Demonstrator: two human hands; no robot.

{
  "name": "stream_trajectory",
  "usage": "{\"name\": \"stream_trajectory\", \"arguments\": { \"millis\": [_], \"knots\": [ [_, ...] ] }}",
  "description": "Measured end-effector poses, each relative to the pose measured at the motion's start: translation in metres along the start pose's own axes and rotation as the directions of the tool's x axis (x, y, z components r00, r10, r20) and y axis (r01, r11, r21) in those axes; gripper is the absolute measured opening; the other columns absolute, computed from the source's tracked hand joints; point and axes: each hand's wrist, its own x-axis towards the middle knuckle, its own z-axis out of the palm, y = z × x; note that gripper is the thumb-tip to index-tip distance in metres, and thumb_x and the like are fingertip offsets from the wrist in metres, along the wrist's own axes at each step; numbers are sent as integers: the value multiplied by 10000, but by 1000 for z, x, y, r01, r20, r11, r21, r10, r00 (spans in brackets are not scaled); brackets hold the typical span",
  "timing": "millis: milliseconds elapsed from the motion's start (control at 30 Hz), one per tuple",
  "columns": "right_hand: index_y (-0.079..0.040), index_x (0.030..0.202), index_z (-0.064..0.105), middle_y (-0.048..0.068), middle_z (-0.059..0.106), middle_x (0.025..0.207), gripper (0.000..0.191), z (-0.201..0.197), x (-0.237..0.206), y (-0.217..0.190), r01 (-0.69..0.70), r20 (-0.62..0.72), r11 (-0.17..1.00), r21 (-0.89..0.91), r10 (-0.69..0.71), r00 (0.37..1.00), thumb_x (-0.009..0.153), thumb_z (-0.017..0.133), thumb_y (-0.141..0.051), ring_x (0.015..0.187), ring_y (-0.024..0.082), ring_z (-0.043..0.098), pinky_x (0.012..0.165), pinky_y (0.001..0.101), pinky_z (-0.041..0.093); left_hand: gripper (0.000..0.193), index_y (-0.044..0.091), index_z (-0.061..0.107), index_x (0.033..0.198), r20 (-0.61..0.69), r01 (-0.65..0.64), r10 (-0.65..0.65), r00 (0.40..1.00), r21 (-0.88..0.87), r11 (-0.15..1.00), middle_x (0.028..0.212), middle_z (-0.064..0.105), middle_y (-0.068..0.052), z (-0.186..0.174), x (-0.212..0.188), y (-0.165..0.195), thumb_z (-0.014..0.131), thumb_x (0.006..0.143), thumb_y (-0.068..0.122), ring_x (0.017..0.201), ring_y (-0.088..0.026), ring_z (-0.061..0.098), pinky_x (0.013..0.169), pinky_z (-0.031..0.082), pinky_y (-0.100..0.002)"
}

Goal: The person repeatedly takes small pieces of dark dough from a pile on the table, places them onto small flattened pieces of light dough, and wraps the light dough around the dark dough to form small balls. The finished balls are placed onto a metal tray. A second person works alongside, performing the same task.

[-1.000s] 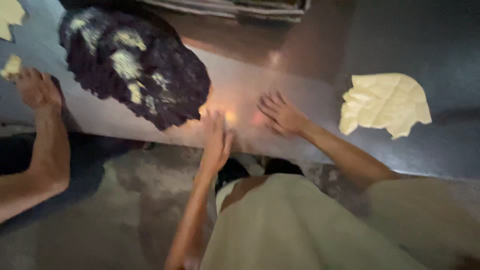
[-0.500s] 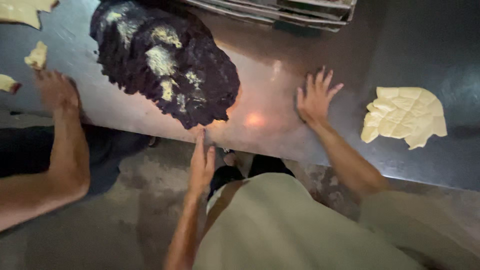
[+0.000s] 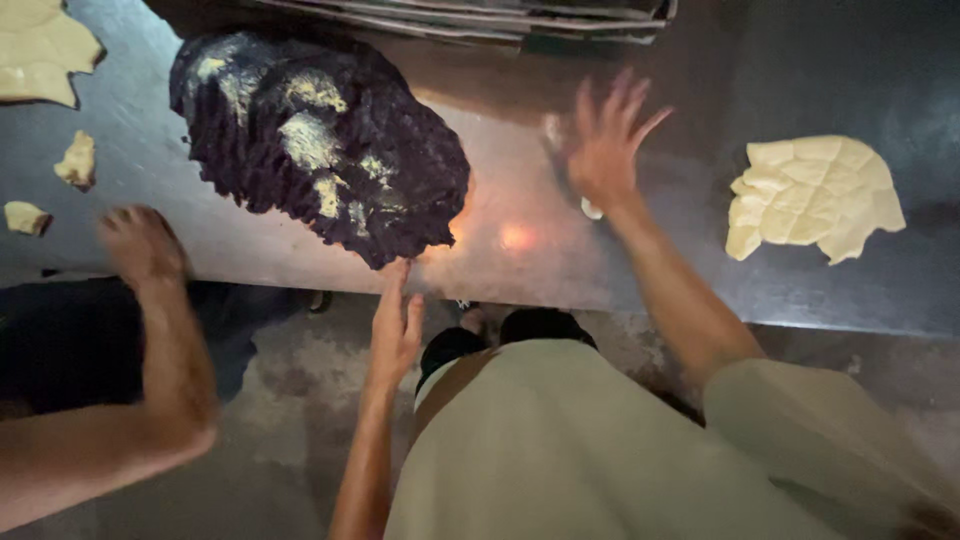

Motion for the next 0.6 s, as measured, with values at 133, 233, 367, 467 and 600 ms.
{"name": "stream_trajectory", "arguments": {
  "millis": [133, 233, 367, 467, 600],
  "knots": [
    [-78, 1645, 226, 348, 36, 1690, 759, 42, -34, 14, 85, 277, 985, 148, -124, 953, 1036, 398, -497, 1523, 570, -68, 1063, 833, -74, 511, 4, 385, 1554, -2, 75, -75, 997, -61, 995, 1606, 436, -208, -4, -7, -4, 495, 1073, 139, 1463, -334, 463, 1171, 389, -391],
    [-84, 1648, 225, 213, 146, 1743, 656, 57, -37, 51, -80, 204, 713, 696, -90, 975, 1089, 117, -411, 1605, 452, -15, 1223, 706, -107, 502, 8, 378, 1561, -26, 117, -124, 992, -180, 977, 1610, 440, -191, 0, -12, -11, 468, 1090, 157, 1451, -316, 483, 1175, 400, -388],
    [-89, 1599, 342, 182, 363, 1661, 540, 55, -61, 80, -60, 197, 636, 769, -147, 969, 1124, 272, -335, 1557, 368, 310, 1307, 512, 154, 476, 6, 395, 1548, -44, 45, -55, 998, -202, 978, 1579, 473, -198, 5, -8, -14, 465, 1096, 133, 1431, -303, 500, 1167, 417, -386],
    [-103, 1372, 578, 293, 520, 1436, 612, 48, -106, 71, 396, 197, 883, 250, -447, 873, 776, 713, -144, 1310, 427, 481, 1108, 482, 356, 484, 42, 447, 1523, -46, 178, -182, 982, -75, 981, 1438, 606, -163, 4, 1, -8, 496, 1051, 133, 1267, -250, 624, 1055, 484, -358],
    [-136, 1259, 693, 139, 680, 1212, 328, 6, -94, 43, 83, 82, 804, 589, -162, 983, 932, 715, -149, 1120, 301, 662, 984, 398, 527, 427, 13, 495, 1473, -150, 57, -77, 986, -136, 989, 1418, 624, -181, 0, 4, -2, 499, 1063, 134, 1293, -274, 618, 1075, 460, -368]
  ]
}}
